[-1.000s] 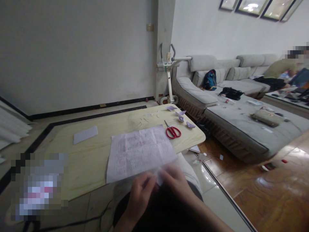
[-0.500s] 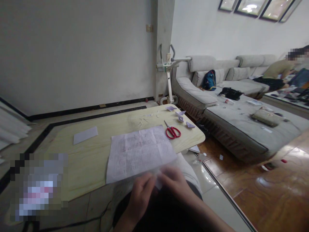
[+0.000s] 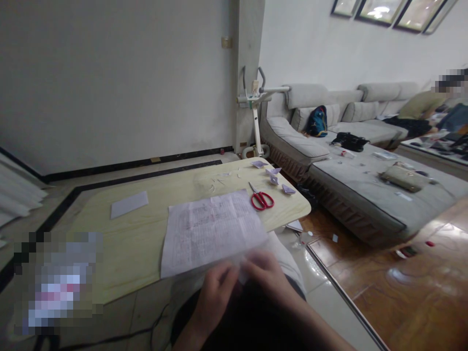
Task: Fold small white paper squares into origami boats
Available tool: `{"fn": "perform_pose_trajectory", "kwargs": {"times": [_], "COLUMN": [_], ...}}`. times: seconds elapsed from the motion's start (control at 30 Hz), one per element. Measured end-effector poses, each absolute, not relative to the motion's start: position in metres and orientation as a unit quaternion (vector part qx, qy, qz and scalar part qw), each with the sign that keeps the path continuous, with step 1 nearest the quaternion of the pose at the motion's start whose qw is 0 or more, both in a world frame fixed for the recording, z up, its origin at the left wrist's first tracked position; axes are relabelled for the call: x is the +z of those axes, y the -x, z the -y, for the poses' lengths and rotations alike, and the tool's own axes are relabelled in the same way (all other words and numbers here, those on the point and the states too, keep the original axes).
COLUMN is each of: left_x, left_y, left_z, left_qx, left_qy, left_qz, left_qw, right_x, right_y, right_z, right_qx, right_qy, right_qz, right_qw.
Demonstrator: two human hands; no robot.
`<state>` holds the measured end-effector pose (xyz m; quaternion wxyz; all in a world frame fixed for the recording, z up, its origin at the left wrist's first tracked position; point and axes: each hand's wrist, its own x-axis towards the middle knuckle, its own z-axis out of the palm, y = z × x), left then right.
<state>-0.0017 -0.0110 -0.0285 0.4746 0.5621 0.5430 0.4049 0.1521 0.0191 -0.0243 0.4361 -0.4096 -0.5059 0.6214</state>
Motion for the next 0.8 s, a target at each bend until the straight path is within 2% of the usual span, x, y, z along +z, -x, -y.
{"fn": "perform_pose_trajectory", "kwargs": {"times": [0.37,0.57,0.8], "left_x": [-0.0239,-0.0202,-0.0225], "left_y": [0.0044,0.0065,0.0065], "left_z": [0.0163,0.0132,0.0136], "left_qx": [0.390,0.415,0.438], "left_qy": [-0.571,-0.558,-0.541], "left_qz": [-0.528,-0.552,-0.573], "left_qw": [0.493,0.460,0.433], "right_x": [-0.0253,-0.0214,-0.0223], "right_y": [-0.1531,-0.1577,-0.1589], "right_z": [-0.0196,-0.0228,-0.0199], "right_qx": [0.620,0.616,0.600], "right_qy": [0.408,0.438,0.415], "right_qz": [0.515,0.523,0.544], "right_qw": [0.429,0.395,0.415]}}
